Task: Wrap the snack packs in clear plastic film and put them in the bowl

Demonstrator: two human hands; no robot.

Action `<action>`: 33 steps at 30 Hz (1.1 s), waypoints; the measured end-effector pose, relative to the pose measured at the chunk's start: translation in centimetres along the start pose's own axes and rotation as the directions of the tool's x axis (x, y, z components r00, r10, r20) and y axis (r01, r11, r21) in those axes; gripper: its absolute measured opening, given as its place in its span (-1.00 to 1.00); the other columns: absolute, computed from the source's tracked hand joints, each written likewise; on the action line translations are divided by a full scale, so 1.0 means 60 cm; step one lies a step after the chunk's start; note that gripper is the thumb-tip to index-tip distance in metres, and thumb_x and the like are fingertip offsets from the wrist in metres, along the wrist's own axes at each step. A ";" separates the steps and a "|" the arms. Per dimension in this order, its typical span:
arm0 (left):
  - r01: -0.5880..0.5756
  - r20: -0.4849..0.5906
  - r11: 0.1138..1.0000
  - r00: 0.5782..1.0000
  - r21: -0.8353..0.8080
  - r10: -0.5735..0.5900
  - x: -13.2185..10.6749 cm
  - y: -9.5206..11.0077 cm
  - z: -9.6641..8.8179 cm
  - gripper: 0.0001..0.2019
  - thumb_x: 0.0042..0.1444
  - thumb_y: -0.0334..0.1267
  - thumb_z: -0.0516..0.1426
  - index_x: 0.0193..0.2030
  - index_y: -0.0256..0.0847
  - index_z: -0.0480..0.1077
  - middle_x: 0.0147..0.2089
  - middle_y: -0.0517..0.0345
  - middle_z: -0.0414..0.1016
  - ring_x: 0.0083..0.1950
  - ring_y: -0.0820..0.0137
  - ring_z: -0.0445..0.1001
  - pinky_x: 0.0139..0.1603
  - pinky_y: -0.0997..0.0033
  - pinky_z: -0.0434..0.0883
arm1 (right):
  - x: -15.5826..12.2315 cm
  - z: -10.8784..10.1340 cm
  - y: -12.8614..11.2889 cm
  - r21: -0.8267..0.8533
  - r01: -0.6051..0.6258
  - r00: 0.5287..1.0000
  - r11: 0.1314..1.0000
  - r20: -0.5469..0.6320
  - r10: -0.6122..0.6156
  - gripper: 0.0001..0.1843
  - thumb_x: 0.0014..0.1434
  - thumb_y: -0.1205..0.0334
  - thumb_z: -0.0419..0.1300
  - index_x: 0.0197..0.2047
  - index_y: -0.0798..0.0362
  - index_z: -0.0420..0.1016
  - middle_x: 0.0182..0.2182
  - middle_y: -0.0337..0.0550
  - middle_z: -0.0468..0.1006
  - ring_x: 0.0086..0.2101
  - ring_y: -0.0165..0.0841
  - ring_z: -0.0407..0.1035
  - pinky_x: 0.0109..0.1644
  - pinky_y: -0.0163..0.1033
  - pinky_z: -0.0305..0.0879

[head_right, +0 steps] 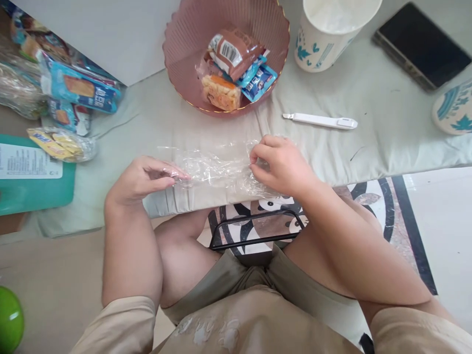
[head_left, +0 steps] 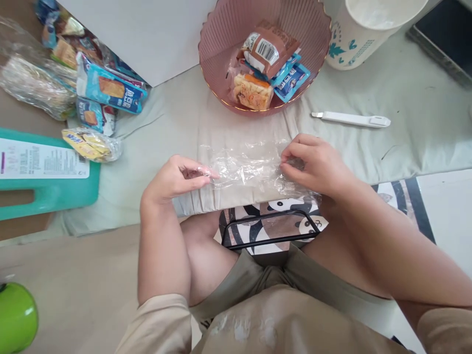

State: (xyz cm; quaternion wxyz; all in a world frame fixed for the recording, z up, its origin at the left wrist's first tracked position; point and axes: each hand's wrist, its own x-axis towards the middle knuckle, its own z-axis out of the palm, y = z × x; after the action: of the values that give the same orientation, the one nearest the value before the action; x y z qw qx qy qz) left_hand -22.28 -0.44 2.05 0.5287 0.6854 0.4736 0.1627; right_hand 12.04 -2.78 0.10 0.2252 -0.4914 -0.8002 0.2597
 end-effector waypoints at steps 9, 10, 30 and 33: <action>0.035 -0.445 0.965 0.882 -0.261 -0.153 0.019 -0.027 0.004 -0.48 0.08 0.34 0.22 -0.40 -0.12 0.63 -0.43 -0.01 0.65 -0.63 0.48 0.29 -0.61 0.36 0.10 | -0.004 -0.010 0.001 0.045 0.035 0.998 0.998 0.044 -0.037 -0.91 0.00 0.30 0.13 -0.41 -0.07 0.26 -0.26 -0.11 0.70 0.02 0.01 0.59 0.08 0.08 0.43; -0.007 -0.540 0.983 0.836 -0.185 -0.096 0.023 -0.029 0.008 -0.56 0.04 0.27 0.29 -0.31 -0.10 0.64 -0.32 0.03 0.68 -0.53 0.45 0.38 -0.54 0.36 0.20 | -0.005 -0.010 0.002 0.044 0.053 0.997 0.998 0.049 -0.055 -0.91 0.00 0.29 0.12 -0.42 -0.06 0.25 -0.25 -0.10 0.71 0.08 0.04 0.58 0.12 0.11 0.42; 0.037 -0.520 0.933 0.822 -0.358 -0.232 0.059 0.001 0.057 -0.66 0.07 0.09 0.33 -0.26 -0.12 0.43 -0.46 0.21 0.52 -0.68 0.55 0.22 -0.68 0.47 0.07 | -0.007 -0.007 -0.003 0.381 -0.006 0.960 0.924 -0.256 0.112 -0.91 0.09 0.27 0.22 -0.34 -0.06 0.36 -0.38 -0.22 0.55 -0.34 -0.30 0.48 -0.20 -0.14 0.40; 0.036 -0.555 0.970 0.815 -0.240 -0.168 0.056 -0.005 0.055 -0.70 0.09 0.03 0.32 -0.28 -0.13 0.44 -0.53 0.27 0.44 -0.70 0.58 0.12 -0.68 0.49 0.05 | -0.001 -0.004 0.000 0.578 -0.065 0.953 0.813 -0.205 0.223 -0.81 0.14 0.21 0.30 -0.34 -0.08 0.32 -0.48 -0.30 0.42 -0.49 -0.39 0.39 -0.38 -0.22 0.32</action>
State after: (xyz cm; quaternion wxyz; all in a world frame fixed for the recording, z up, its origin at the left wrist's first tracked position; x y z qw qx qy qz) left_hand -18.37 0.44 -0.42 0.4422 0.5162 0.6257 0.3827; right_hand 12.20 -2.80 0.29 0.4441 -0.4923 -0.6102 0.4337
